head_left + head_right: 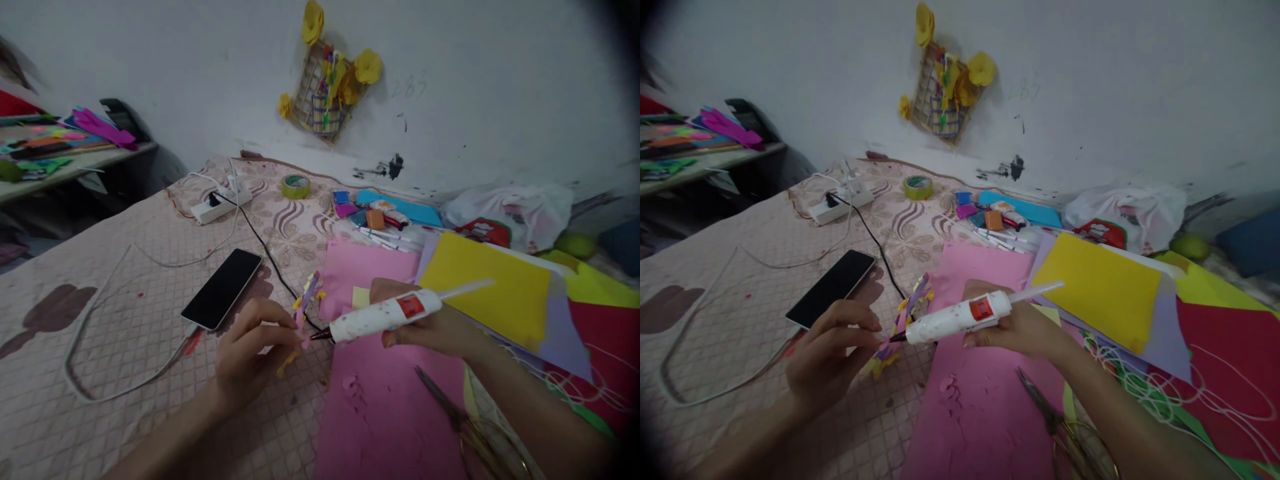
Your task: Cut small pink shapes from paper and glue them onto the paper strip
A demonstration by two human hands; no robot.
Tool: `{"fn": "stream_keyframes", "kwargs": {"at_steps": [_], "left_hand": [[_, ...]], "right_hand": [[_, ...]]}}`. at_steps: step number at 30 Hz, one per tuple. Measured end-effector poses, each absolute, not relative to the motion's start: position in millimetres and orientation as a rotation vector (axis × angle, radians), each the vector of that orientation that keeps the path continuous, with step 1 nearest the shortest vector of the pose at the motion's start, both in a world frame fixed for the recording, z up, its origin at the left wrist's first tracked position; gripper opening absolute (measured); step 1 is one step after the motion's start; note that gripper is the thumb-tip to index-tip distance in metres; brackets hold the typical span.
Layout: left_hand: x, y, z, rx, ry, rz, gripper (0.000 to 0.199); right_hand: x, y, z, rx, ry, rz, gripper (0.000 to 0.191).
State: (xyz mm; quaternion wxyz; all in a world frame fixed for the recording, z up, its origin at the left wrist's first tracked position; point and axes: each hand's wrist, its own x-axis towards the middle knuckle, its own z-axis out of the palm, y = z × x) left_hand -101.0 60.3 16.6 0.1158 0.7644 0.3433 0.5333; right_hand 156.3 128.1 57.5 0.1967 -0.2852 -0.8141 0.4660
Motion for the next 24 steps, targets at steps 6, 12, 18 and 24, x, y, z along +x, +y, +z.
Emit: {"fn": "stream_keyframes", "kwargs": {"at_steps": [6,12,18,24], "left_hand": [[-101,60,17,2.25,1.003,1.549,0.023],[-102,60,17,2.262,1.022,1.539,0.021],[-101,59,19,2.241,1.011,1.541,0.021],[-112,62,25,1.886,1.326,1.47,0.01]], "right_hand": [[158,127,54,-0.847,-2.285,1.323,0.018],[157,128,56,-0.766,-2.288,1.284,0.017],[156,127,55,-0.852,-2.274,1.311,0.019],[163,132,48,-0.871,-2.234,1.25,0.014]]}}
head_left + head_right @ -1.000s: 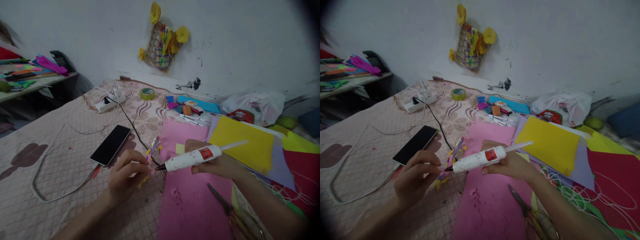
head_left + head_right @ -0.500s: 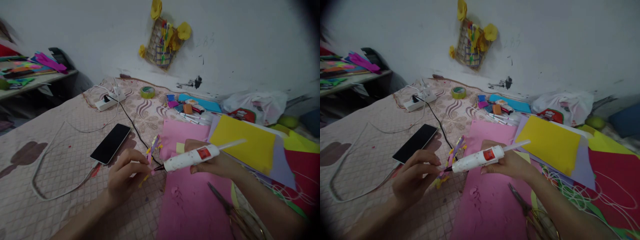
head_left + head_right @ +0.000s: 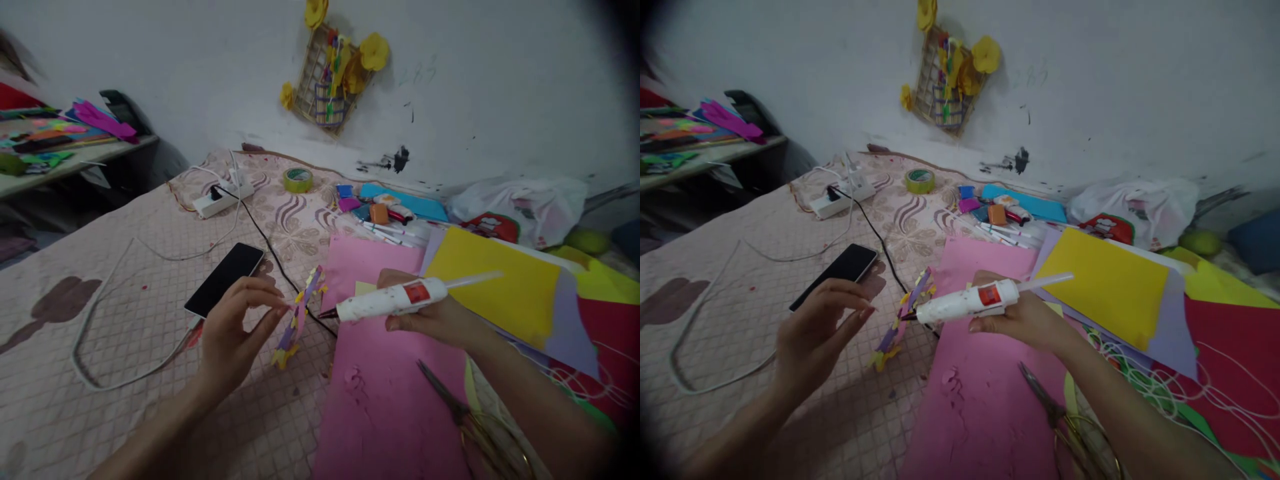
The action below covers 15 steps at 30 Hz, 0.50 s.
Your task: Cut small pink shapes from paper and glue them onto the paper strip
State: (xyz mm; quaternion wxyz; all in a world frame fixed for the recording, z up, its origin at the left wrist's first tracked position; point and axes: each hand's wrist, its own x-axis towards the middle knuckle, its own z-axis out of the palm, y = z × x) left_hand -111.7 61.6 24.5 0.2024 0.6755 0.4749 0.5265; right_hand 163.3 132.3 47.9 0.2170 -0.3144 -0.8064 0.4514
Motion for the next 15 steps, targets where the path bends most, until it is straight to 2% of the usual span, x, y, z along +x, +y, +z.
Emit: {"fn": "stream_keyframes", "kwargs": {"at_steps": [2,7,15], "left_hand": [[-118,62,26,1.74,1.414,1.292,0.002],[-132,59,22,1.524,1.393,0.782,0.017],[-130,61,14,1.51,1.462,0.552,0.015]], "right_hand": [[168,135,43,-0.94,-2.189,1.23,0.014],[179,143,31,-1.094,-2.108,1.029,0.016],[184,144,33,-1.268,-2.145,0.822,0.027]]}}
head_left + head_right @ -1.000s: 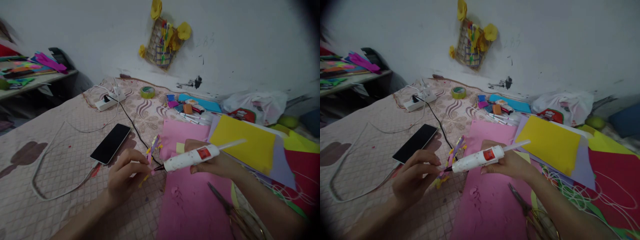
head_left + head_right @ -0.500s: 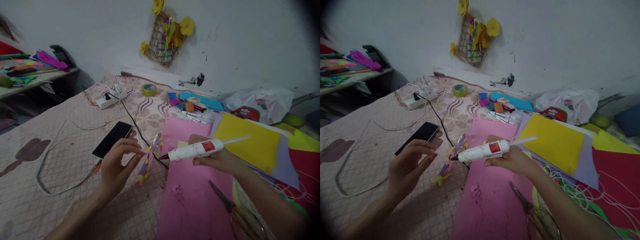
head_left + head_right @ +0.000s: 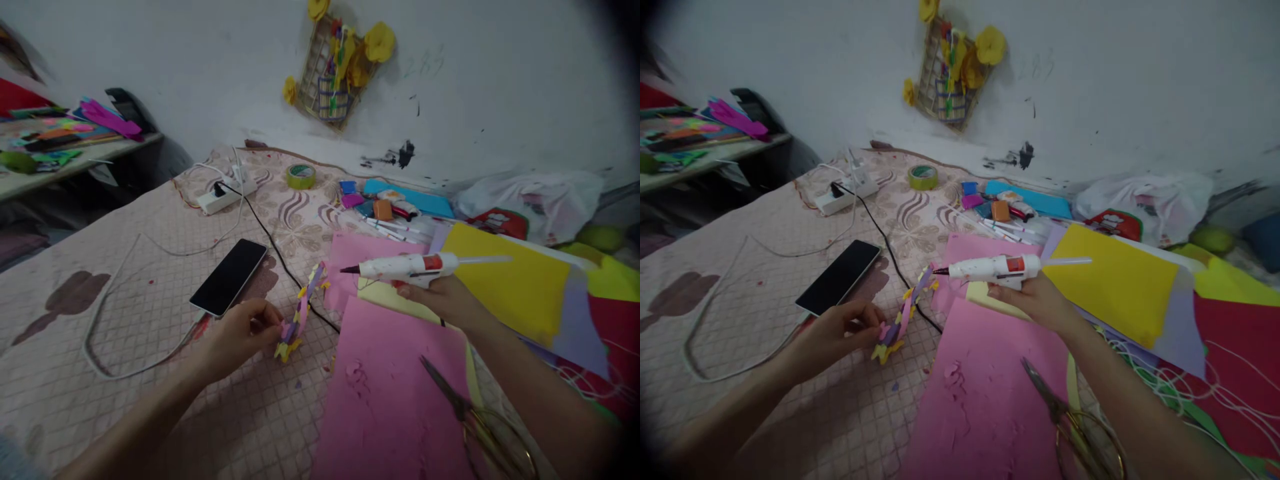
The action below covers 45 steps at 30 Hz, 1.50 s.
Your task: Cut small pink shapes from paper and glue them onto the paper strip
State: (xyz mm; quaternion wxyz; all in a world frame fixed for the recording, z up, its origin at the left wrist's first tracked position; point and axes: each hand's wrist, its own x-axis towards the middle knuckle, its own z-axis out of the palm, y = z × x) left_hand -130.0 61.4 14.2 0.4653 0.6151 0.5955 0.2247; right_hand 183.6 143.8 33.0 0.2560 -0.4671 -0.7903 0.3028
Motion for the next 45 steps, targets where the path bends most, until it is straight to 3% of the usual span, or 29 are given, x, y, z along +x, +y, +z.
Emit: {"fn": "stream_keyframes", "kwargs": {"at_steps": [16,23,30,35,39,45], "left_hand": [[-121,64,10,1.792,1.607,0.374,0.006],[-123,63,6,1.756,1.591,0.458,0.006],[-128,54,26,1.929,1.736,0.657,0.018],[-97,38,31,2.111,1.616,0.835,0.009],[-66,28,21,2.217,1.311,0.651,0.01],[-45,29,9,2.34,1.319,0.451,0.011]], "right_hand": [[189,145,26,-1.226,-2.085,0.856,0.026],[188,146,28,-1.24,-2.084,0.822,0.028],[188,145,31,-1.257,-2.074,0.773,0.028],[185,146,31,-1.248,-2.086,0.782,0.028],[183,147,30,-1.222,-2.08,0.8,0.029],[182,147,31,-1.217,-2.06,0.834,0.031]]}}
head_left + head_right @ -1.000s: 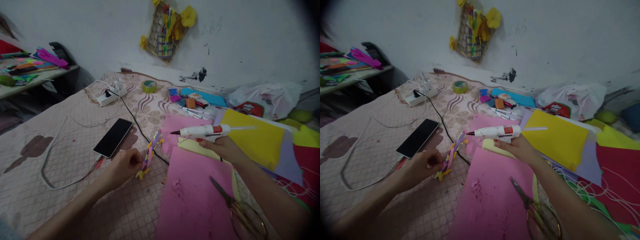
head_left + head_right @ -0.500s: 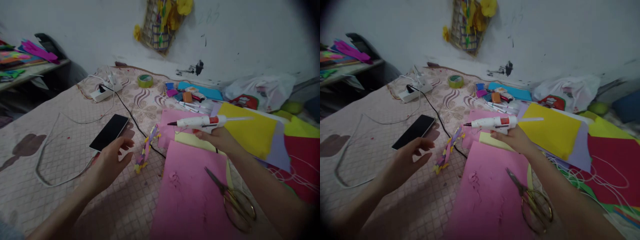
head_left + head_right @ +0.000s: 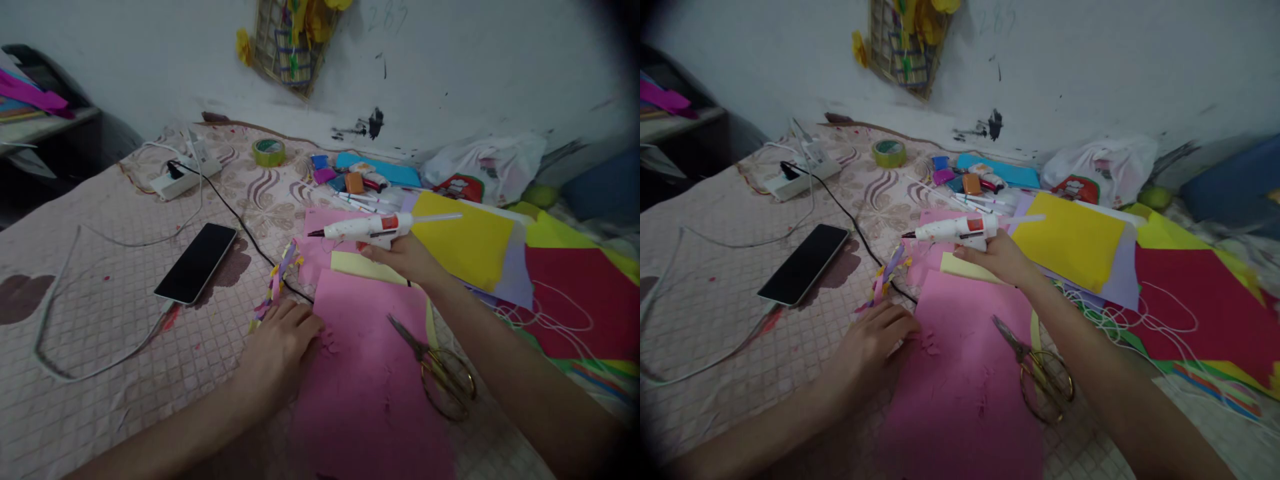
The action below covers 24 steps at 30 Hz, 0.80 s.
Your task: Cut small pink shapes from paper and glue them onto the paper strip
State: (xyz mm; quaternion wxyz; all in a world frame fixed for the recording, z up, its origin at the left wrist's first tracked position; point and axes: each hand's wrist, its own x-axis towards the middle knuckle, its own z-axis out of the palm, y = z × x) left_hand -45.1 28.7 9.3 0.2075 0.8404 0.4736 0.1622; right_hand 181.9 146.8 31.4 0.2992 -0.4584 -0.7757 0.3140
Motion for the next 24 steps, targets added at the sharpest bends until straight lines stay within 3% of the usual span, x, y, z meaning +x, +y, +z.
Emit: {"fn": "stream_keyframes", "kwargs": {"at_steps": [24], "left_hand": [[-35,33,3,2.43,1.381,0.231,0.014]], "right_hand": [[171,174,-21,-1.456,-2.01,0.591,0.036]]}}
